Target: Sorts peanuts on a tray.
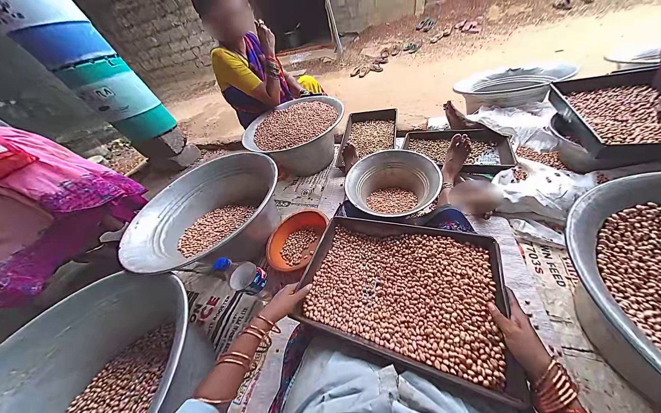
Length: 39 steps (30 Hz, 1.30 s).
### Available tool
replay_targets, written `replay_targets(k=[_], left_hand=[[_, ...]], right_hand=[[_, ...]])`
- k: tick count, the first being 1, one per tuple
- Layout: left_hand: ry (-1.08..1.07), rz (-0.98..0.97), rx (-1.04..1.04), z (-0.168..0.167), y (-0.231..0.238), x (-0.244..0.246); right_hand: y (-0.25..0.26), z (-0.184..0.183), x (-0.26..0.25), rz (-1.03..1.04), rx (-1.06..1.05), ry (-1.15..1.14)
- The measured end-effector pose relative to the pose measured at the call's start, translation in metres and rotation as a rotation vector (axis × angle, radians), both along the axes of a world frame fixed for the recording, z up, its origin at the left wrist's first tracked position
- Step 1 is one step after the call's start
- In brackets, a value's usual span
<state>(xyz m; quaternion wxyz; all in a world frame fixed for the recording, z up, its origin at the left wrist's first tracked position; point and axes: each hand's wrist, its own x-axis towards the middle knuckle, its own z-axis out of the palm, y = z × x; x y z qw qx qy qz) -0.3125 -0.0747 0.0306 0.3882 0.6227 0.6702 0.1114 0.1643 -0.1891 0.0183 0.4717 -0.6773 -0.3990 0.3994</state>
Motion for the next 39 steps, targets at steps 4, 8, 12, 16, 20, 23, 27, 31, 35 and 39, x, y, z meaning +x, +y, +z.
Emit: replay_targets(k=[4, 8, 12, 16, 20, 23, 27, 31, 35, 39], left_hand=[[-0.118, -0.115, 0.037, 0.047, -0.017, 0.013], [-0.136, -0.236, 0.187, 0.117, -0.054, 0.026], [-0.034, -0.222, 0.177, 0.111, -0.047, 0.019], [-0.014, -0.251, 0.338, 0.116, -0.066, 0.03], [-0.001, -0.23, 0.342, 0.119, -0.069, 0.038], [0.264, -0.216, 0.14, 0.1, -0.046, 0.036], [0.521, -0.25, -0.036, 0.055, -0.036, 0.031], [0.618, -0.195, -0.06, 0.045, -0.043, 0.039], [0.652, -0.174, -0.049, 0.045, -0.047, 0.046], [0.624, -0.151, -0.023, 0.042, -0.047, 0.046]], right_hand=[[-0.01, -0.016, 0.015, -0.027, 0.098, 0.092], [-0.02, -0.029, 0.021, -0.091, 0.072, 0.137], [-0.022, -0.027, 0.011, -0.108, 0.103, 0.158], [-0.022, -0.039, 0.025, -0.068, 0.153, 0.212], [-0.022, -0.036, 0.027, -0.065, 0.125, 0.173], [-0.014, -0.022, 0.027, -0.039, 0.099, 0.1], [-0.008, 0.004, 0.025, 0.056, -0.079, -0.173], [0.017, 0.044, 0.01, 0.213, -0.307, -0.767], [0.056, 0.081, -0.016, 0.533, -0.252, -1.032], [0.102, 0.107, -0.049, 0.897, -0.24, -1.026]])
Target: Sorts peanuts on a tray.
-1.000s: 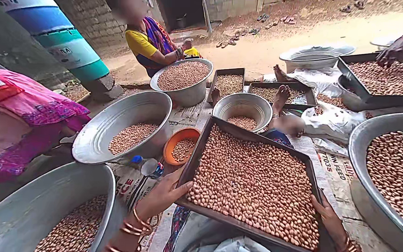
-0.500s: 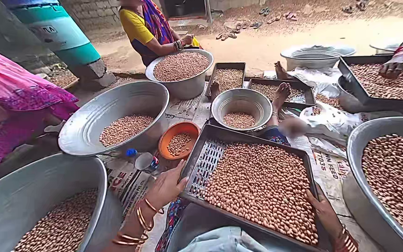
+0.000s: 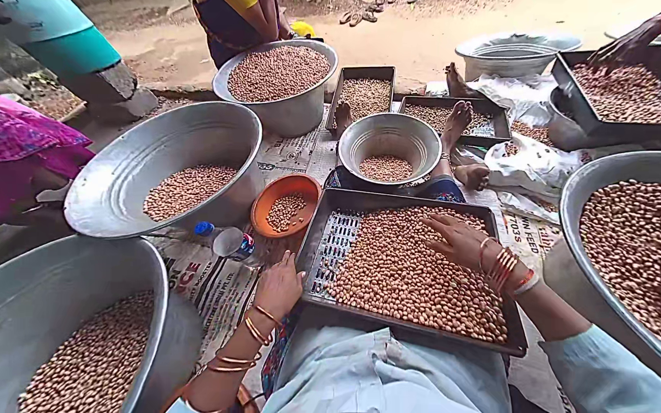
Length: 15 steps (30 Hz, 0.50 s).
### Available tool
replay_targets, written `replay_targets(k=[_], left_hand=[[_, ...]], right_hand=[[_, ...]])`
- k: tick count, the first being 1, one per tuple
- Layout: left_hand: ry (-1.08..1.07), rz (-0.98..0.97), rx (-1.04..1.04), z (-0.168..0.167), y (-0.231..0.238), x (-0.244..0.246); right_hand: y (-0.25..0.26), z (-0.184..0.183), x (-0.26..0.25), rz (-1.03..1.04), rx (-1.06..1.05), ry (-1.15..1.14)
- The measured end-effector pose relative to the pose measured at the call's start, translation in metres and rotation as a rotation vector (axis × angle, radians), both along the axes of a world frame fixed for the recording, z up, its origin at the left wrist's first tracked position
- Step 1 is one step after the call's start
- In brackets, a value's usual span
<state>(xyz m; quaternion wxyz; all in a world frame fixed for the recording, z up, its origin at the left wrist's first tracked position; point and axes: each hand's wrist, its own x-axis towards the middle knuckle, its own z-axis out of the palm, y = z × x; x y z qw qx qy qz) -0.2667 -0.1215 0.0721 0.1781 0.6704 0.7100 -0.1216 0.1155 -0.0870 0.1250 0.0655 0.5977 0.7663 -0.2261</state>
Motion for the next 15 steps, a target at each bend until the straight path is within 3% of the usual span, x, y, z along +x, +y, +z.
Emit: replay_targets(k=[4, 8, 12, 15], left_hand=[[-0.038, 0.01, 0.049, -0.006, -0.007, -0.001], [-0.089, 0.028, 0.083, -0.011, -0.008, -0.006], [-0.088, 0.037, 0.063, -0.01, -0.007, -0.005], [-0.096, 0.04, 0.059, -0.011, -0.007, -0.006]], right_hand=[[0.051, -0.016, -0.015, 0.138, 0.029, -0.047], [0.091, -0.041, -0.051, 0.085, 0.06, -0.185], [0.061, -0.073, -0.118, 0.131, 0.028, -0.116], [0.019, -0.059, -0.148, 0.372, -0.141, -0.062]])
